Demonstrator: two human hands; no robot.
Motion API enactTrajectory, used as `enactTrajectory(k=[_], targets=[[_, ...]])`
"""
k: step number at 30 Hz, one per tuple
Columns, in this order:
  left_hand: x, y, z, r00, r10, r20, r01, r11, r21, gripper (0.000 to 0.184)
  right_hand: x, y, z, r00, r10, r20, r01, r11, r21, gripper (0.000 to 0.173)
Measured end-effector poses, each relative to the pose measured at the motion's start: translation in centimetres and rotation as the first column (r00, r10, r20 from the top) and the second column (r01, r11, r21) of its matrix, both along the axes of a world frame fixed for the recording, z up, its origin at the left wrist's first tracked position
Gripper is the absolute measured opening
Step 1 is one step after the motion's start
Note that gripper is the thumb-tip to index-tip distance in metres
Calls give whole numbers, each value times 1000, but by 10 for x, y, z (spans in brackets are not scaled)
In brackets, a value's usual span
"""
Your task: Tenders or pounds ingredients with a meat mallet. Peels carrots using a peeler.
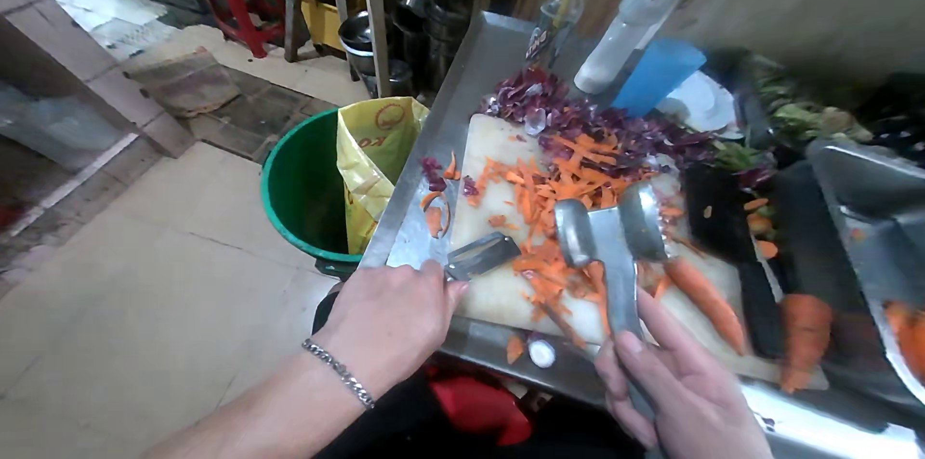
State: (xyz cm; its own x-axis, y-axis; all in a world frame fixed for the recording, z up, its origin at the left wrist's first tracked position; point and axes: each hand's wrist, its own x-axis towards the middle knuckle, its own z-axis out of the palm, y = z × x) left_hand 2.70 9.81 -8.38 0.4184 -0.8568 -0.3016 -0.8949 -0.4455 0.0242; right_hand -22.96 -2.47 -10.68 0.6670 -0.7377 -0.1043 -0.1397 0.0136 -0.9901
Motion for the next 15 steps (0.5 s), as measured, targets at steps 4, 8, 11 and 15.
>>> enactTrajectory(k=[4, 8, 11, 15], targets=[[3, 0, -8, 992, -70, 109, 76, 995, -59, 57, 5, -6, 6, 960, 8, -281, -132, 895, -425, 50], [4, -5, 2, 994, -71, 87, 68, 997, 41, 58, 21, -13, 21, 883, -23, -469, -348, 639, -686, 48], [6, -4, 2, 992, -102, 73, 102, 995, 0, 55, 35, -12, 27, 874, -50, -483, -404, 474, -782, 48], [8, -6, 10, 993, -119, 26, 118, 992, 38, 54, 43, -14, 21, 827, -73, -557, -494, 378, -783, 51]])
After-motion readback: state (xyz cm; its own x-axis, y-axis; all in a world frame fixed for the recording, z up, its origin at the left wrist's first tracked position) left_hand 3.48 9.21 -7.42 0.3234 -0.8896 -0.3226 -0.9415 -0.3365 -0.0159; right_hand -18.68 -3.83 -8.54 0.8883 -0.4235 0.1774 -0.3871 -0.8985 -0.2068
